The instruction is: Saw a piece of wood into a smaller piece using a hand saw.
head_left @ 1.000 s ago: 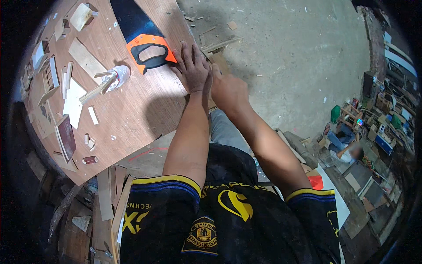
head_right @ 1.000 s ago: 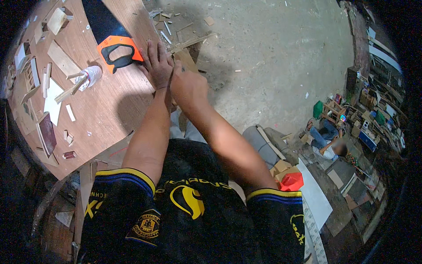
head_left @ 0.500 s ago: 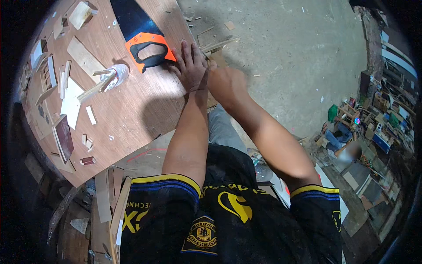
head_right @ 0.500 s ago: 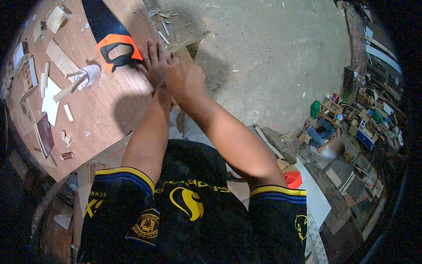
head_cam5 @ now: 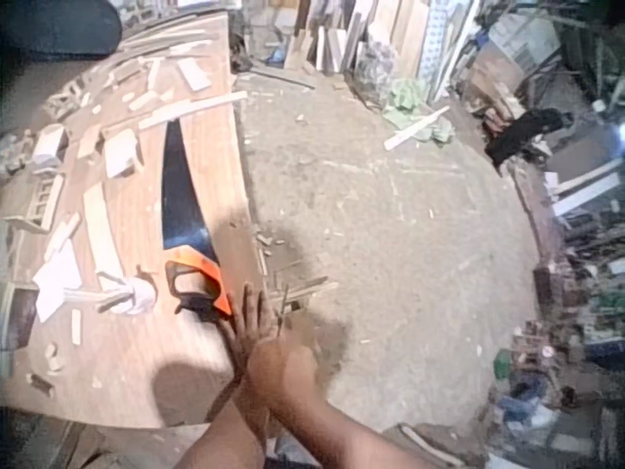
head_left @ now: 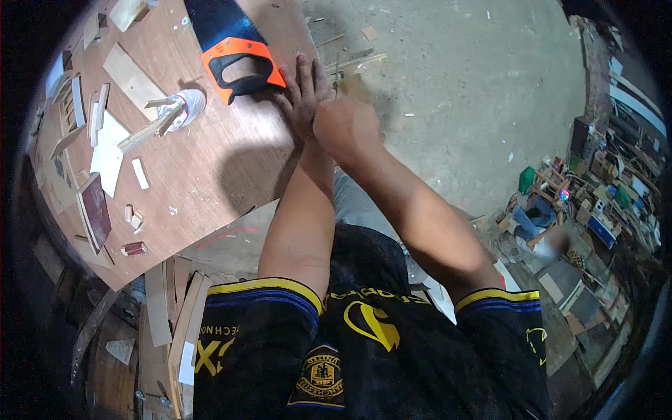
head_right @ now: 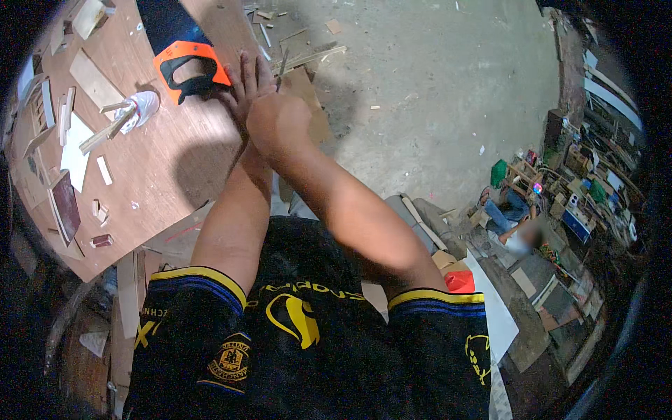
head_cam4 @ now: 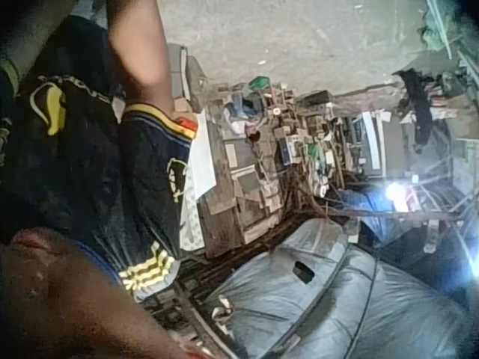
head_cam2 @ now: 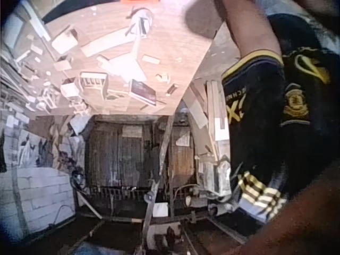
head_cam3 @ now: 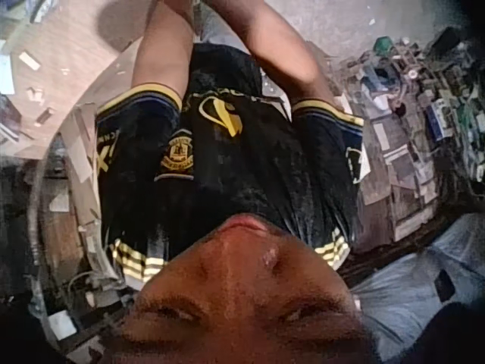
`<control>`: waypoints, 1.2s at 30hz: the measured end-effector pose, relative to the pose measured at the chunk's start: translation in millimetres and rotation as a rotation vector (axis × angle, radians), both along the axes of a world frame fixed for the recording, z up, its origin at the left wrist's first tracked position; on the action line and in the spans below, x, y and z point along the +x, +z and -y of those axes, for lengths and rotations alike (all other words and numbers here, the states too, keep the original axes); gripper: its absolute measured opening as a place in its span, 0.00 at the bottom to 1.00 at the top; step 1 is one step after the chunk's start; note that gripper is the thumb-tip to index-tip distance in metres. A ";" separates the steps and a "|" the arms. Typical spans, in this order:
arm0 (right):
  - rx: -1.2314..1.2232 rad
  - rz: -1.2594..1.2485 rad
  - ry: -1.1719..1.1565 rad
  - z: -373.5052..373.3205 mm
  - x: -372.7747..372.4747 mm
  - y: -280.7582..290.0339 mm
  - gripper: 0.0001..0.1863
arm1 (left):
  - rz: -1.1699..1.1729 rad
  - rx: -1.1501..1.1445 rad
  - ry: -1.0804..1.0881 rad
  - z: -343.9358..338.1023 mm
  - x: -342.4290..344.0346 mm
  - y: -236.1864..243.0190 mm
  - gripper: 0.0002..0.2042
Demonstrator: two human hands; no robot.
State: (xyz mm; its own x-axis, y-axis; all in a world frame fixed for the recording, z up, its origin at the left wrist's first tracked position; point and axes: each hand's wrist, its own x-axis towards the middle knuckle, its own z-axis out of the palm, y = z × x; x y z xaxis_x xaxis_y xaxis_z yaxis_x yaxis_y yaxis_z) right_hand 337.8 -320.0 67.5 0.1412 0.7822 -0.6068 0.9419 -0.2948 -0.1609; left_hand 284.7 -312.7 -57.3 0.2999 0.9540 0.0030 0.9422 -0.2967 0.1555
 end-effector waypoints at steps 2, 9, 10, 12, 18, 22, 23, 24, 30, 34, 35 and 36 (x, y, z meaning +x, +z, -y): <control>-0.048 -0.024 0.002 -0.7 4.1 0.3 0.15 | -0.013 0.009 0.004 0.0 -2.1 -3.8 0.31; -0.033 0.096 0.051 21.8 34.5 23.8 0.29 | -0.016 0.032 0.064 1.5 3.0 -18.6 0.27; -0.070 0.128 0.066 19.6 33.0 28.3 0.30 | -0.034 0.109 0.059 -0.6 3.4 -21.3 0.26; -0.077 0.128 0.089 14.4 30.1 34.7 0.30 | -0.057 0.183 0.057 0.7 1.2 -24.9 0.25; -0.058 0.089 0.008 13.9 36.1 24.5 0.27 | 0.278 0.188 0.064 -12.6 2.0 -15.1 0.19; 0.078 0.038 -0.075 19.4 38.2 15.1 0.23 | 0.293 0.130 0.109 -24.7 5.2 -14.5 0.17; 0.081 0.039 -0.077 17.4 37.8 15.0 0.23 | 0.351 0.183 0.095 -26.0 4.0 -17.8 0.17; 0.139 -0.007 -0.056 14.9 36.7 14.9 0.16 | 0.351 0.185 0.093 -27.6 3.9 -21.5 0.17; 0.108 0.017 0.003 7.4 34.1 17.7 0.11 | 0.218 0.212 0.139 -28.4 8.4 -14.4 0.22; -0.001 0.090 0.010 4.5 34.8 17.6 0.14 | 0.172 0.190 0.178 -30.5 13.5 -14.6 0.23; 0.001 0.093 0.007 6.3 33.4 13.7 0.14 | 0.173 0.190 0.187 -29.9 13.2 -15.8 0.23; 0.019 0.088 -0.009 10.5 30.7 7.7 0.15 | 0.173 0.189 0.197 -29.5 12.7 -17.1 0.22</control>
State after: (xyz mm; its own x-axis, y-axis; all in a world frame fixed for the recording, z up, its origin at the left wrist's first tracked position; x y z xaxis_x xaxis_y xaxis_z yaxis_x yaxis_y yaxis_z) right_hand 368.5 -330.5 75.2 0.2001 0.7918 -0.5770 0.9500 -0.3010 -0.0836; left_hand 297.4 -283.1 -74.3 0.0893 0.9712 0.2209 0.9488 -0.1505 0.2778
